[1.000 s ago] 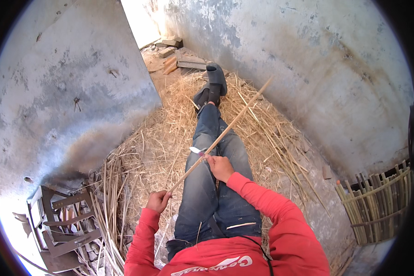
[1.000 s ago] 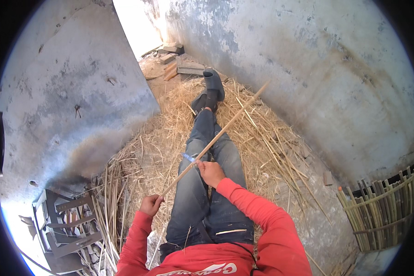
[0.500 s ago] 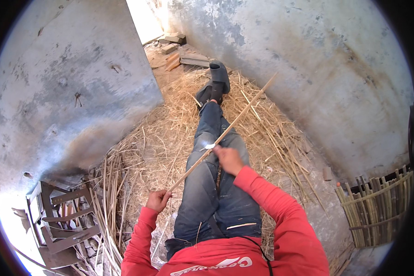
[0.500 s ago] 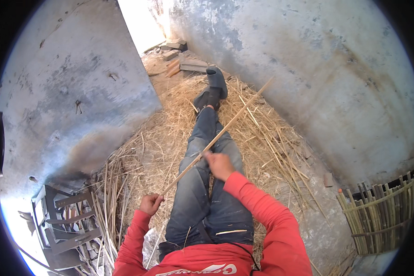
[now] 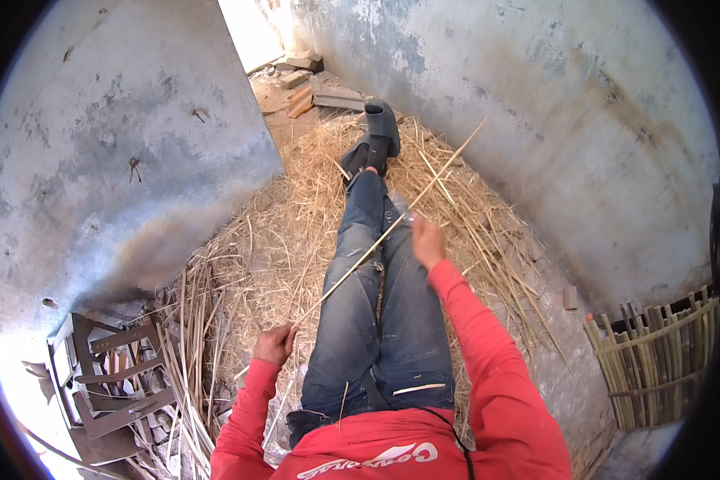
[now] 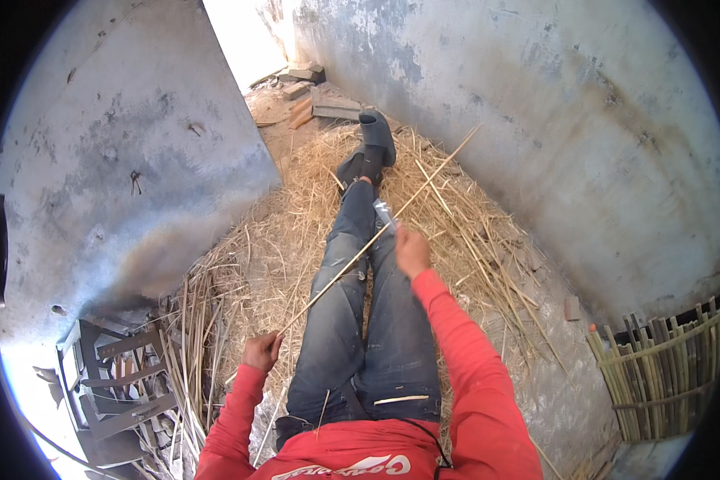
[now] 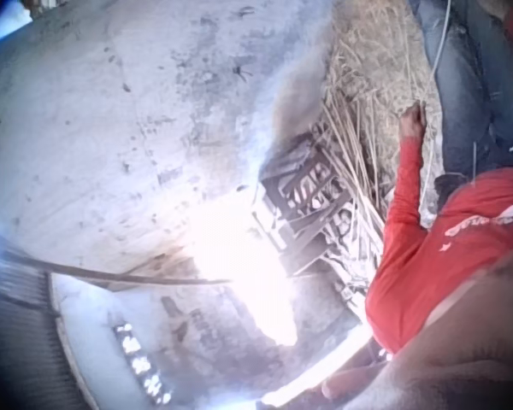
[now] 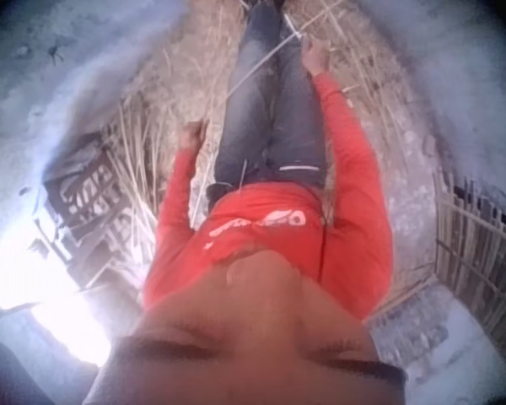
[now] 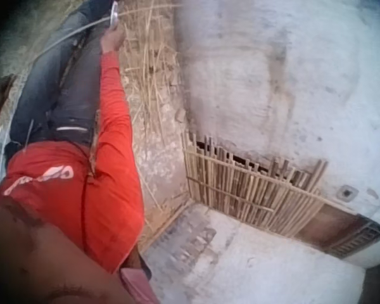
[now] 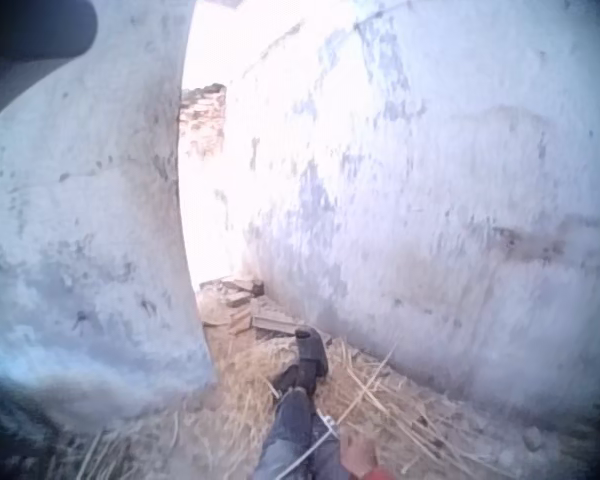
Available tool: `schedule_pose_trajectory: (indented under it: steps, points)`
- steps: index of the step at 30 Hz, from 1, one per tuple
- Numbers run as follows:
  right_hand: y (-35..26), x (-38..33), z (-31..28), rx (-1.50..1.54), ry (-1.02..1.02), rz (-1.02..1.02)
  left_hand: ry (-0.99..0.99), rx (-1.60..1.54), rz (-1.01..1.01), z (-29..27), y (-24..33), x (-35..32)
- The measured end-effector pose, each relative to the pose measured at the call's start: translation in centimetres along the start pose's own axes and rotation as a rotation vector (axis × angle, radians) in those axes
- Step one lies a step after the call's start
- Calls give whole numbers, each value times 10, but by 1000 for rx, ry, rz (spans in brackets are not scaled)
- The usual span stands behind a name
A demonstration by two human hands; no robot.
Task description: The person uses a small knife to shave and smooth the surface of a long, thin bamboo strip by holding the strip and repeatedly running the blade along its length.
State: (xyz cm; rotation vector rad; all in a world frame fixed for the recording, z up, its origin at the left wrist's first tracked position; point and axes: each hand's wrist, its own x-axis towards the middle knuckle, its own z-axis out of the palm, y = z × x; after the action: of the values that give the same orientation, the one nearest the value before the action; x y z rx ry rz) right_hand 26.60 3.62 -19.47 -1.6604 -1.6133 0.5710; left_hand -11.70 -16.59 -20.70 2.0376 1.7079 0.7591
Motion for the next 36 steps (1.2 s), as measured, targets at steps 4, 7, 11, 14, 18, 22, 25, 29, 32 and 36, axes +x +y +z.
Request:
schedule_pose_trajectory:
  steps: [4,7,11,14,18,22,25,29,32,36]
  points:
    - [1,-13,28,19,-107,-111,80,37,57,10,7,14]
    - [-38,-55,48,30,-250,-215,92,94,43,5,-8,5]
    - [-7,8,4,47,195,86,69,109,92,6,-6,-4]
    - [-14,-1,6,44,112,137,136,172,29,19,-3,-4]
    - [-48,-67,40,61,-238,-134,154,180,19,22,-13,-7]
    - [4,-8,7,0,-4,93,111,231,6,22,-2,-11]
    - [6,8,2,11,150,29,128,282,4,26,-3,-9]
    - [-39,-70,47,-36,-295,-200,171,320,3,28,-13,-16]
    - [-34,-31,25,68,-112,-141,166,277,21,22,-12,-15]
    - [-8,4,7,23,103,94,174,297,28,31,-2,-10]
